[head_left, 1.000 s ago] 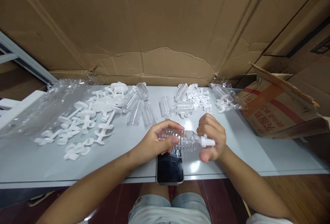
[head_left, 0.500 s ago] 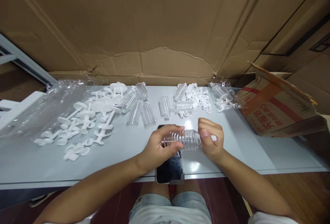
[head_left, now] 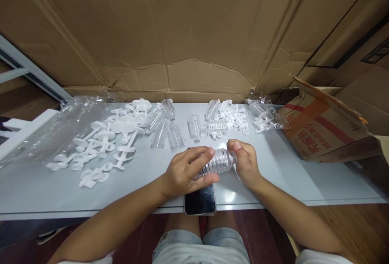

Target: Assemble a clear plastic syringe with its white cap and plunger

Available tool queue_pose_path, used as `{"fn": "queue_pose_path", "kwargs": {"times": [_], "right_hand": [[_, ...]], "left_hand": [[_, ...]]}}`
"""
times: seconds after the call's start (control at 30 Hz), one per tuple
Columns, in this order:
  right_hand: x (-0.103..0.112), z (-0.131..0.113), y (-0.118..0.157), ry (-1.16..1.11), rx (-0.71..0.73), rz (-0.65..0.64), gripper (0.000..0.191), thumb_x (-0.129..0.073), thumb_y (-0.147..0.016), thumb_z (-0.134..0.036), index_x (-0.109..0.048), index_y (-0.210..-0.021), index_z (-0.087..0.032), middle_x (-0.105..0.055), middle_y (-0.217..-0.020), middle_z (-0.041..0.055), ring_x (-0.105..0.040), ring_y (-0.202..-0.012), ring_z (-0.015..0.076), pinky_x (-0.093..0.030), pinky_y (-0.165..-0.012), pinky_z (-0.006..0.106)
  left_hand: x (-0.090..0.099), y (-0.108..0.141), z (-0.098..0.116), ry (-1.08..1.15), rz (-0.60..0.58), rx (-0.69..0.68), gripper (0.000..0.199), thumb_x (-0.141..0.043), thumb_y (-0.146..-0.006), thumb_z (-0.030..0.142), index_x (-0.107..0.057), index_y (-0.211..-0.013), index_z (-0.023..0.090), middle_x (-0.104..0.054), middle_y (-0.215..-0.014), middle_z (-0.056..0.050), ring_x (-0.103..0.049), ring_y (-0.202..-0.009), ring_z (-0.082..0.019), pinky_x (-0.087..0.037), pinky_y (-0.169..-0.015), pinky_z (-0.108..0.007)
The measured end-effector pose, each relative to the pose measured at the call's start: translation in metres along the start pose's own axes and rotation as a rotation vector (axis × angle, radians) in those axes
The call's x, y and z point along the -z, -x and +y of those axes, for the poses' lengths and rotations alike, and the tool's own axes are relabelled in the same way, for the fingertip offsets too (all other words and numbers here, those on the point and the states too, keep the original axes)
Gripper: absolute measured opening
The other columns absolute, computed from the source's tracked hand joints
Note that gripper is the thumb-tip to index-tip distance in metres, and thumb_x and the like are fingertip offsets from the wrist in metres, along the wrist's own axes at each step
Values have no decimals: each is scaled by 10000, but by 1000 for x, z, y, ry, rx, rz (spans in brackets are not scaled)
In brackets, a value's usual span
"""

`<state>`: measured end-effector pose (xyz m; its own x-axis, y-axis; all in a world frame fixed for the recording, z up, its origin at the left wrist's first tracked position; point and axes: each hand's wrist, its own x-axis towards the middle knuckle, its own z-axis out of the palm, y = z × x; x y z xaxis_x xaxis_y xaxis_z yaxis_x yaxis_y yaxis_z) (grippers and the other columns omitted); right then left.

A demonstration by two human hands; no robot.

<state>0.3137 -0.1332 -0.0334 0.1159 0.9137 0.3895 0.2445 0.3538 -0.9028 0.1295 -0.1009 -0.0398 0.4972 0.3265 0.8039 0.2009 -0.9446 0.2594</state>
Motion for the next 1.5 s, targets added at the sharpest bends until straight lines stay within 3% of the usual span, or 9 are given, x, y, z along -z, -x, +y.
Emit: {"fn": "queue_pose_path", "kwargs": {"times": [0.13, 0.3, 0.4, 0.57, 0.8, 0.93, 1.1, 1.27, 1.5], "right_hand": [[4, 4, -7, -27, -153, -56, 534, -377, -844, -653, -300, -547, -216, -240, -544, -49, -254, -504, 102, -224, -488, 265], [8, 5, -13, -206, -176, -313, 584, -397, -755, -771, -412, -626, -201, -319, -570, -49, -306, -523, 104, -243, -509, 256], [7, 5, -13, -286, -218, -417, 540, -523, -720, -730, -491, -775, -194, -412, -576, -51, -390, -537, 109, -307, -547, 257], [9, 5, -18, -351, -306, -236, 479, -536, -778, -640, -568, -803, -163, -518, -627, -9, -467, -544, 116, -381, -556, 273], [17, 4, -28, -430, -374, -93, 357, -574, -795, -538, -562, -826, -182, -562, -777, 37, -560, -646, 143, -441, -540, 267], [17, 4, -27, -442, -358, -80, 311, -594, -791, -503, -587, -842, -197, -559, -993, 66, -590, -758, 161, -473, -552, 268], [15, 1, -26, -400, -373, -81, 330, -614, -776, -503, -622, -882, -191, -573, -1053, 88, -598, -758, 166, -485, -559, 283], [13, 2, -25, -395, -367, -72, 313, -660, -756, -466, -628, -916, -199, -558, -1111, 87, -611, -729, 158, -479, -545, 287], [11, 7, -22, -306, -341, -138, 389, -656, -756, -488, -639, -963, -160, -621, -876, 81, -595, -707, 172, -488, -554, 291]], "left_hand": [[1, -2, -7, 51, 17, 43, 549, -701, -756, 309, -478, -1255, 255, -641, -1084, -101, -633, -977, -220, -559, -810, -357], [1, -4, -11, 68, 91, 147, 621, -712, -748, 318, -404, -1284, 264, -553, -1136, -102, -561, -1071, -238, -503, -891, -410], [-2, -3, -12, 31, -15, 66, 632, -680, -780, 305, -353, -1320, 283, -483, -1232, -122, -520, -1138, -253, -496, -899, -413], [2, -4, -19, 13, -162, 22, 668, -609, -816, 420, -249, -1373, 347, -365, -1385, -135, -424, -1260, -297, -449, -957, -473], [45, -15, -55, -553, -187, 507, 419, -443, -892, 421, -492, -1255, 218, -489, -1295, -138, -423, -1223, -314, -355, -1010, -485], [76, -15, -76, -859, -346, 781, 394, -420, -877, 366, -568, -1178, 161, -576, -1189, -193, -486, -1134, -380, -382, -907, -520], [112, -9, -88, -815, -456, 1099, 429, -403, -851, 481, -556, -1136, 199, -675, -999, -157, -615, -863, -353, -442, -690, -437], [132, -4, -87, -783, -539, 1212, 516, -491, -752, 610, -548, -1110, 243, -697, -944, -121, -629, -753, -330, -416, -593, -371], [118, -3, -99, -688, -691, 1212, 458, -554, -717, 498, -568, -1108, 260, -694, -996, -87, -631, -846, -288, -406, -622, -311]]}}
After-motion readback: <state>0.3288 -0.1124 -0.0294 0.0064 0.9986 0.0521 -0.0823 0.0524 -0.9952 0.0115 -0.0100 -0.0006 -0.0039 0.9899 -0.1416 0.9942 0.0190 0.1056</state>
